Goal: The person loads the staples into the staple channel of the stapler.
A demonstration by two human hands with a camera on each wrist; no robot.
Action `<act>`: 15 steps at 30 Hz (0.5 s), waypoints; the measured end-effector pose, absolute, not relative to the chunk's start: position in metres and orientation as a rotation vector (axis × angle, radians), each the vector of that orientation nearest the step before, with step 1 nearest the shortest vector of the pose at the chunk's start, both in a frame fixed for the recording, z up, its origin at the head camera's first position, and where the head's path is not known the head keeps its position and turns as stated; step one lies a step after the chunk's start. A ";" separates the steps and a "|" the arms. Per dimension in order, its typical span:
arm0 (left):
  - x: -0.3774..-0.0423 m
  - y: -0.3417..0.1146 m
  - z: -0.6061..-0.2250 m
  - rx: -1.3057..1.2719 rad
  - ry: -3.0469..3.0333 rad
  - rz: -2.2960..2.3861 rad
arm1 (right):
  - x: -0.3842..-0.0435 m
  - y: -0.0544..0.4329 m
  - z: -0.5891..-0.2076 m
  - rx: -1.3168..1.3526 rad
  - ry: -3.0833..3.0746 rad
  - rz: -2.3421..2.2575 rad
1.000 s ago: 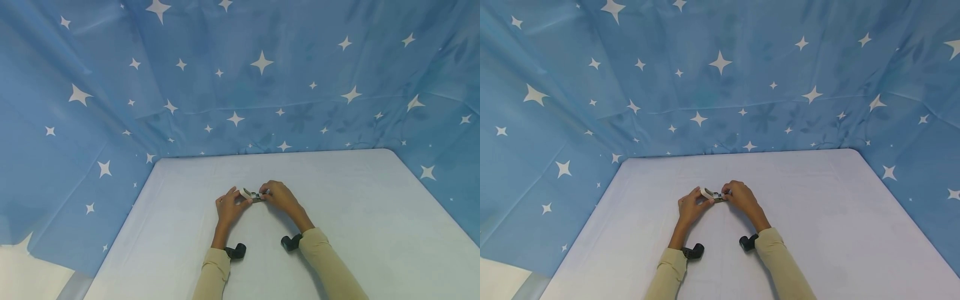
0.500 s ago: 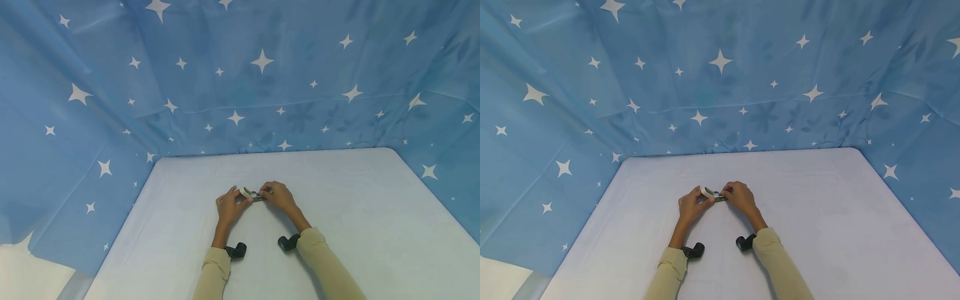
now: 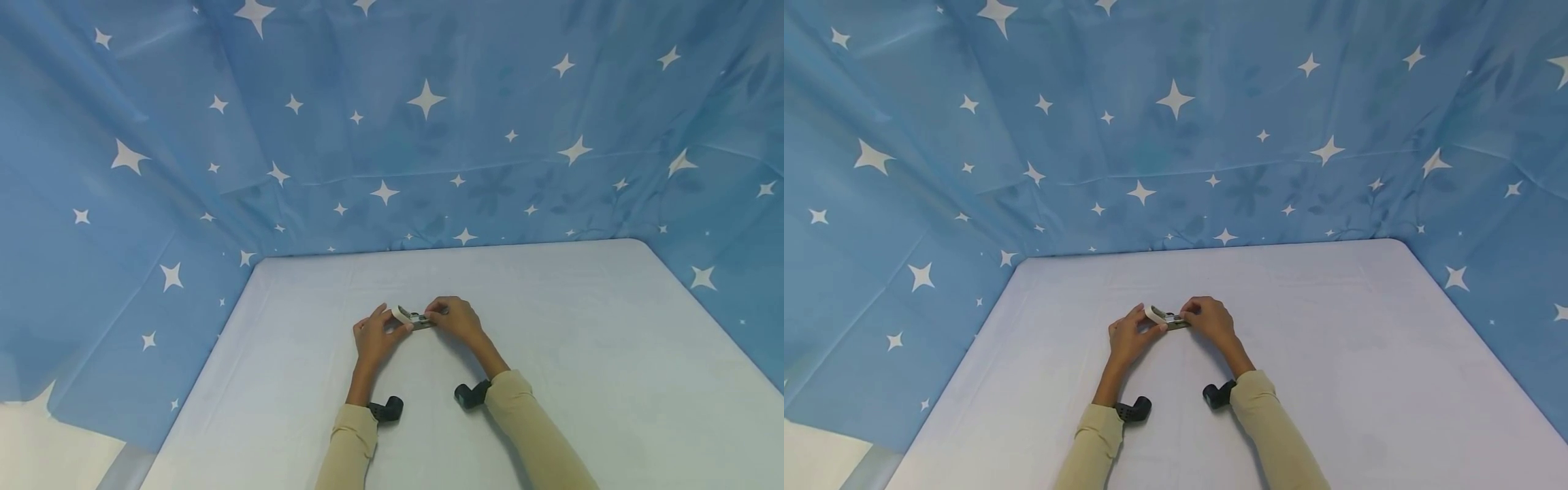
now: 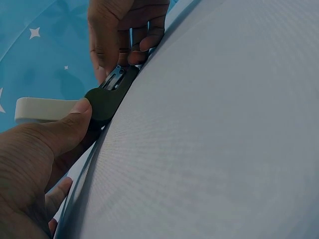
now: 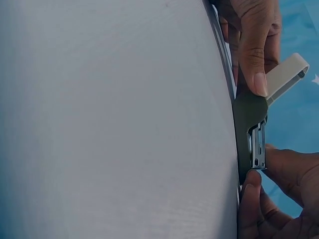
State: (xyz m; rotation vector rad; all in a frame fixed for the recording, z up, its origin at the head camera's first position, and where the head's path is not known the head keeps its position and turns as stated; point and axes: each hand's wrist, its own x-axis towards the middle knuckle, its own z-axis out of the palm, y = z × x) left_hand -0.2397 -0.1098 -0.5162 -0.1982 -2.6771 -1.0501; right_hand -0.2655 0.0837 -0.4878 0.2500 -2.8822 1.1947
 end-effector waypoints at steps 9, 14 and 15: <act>-0.240 -0.109 -0.517 -0.184 -2.687 -1.073 | -0.266 0.082 -0.485 0.203 -2.916 1.207; -0.240 -0.108 -0.516 -0.166 -2.693 -1.071 | -0.267 0.082 -0.487 0.178 -2.925 1.210; -0.240 -0.108 -0.516 -0.167 -2.690 -1.064 | -0.268 0.083 -0.487 0.176 -2.924 1.213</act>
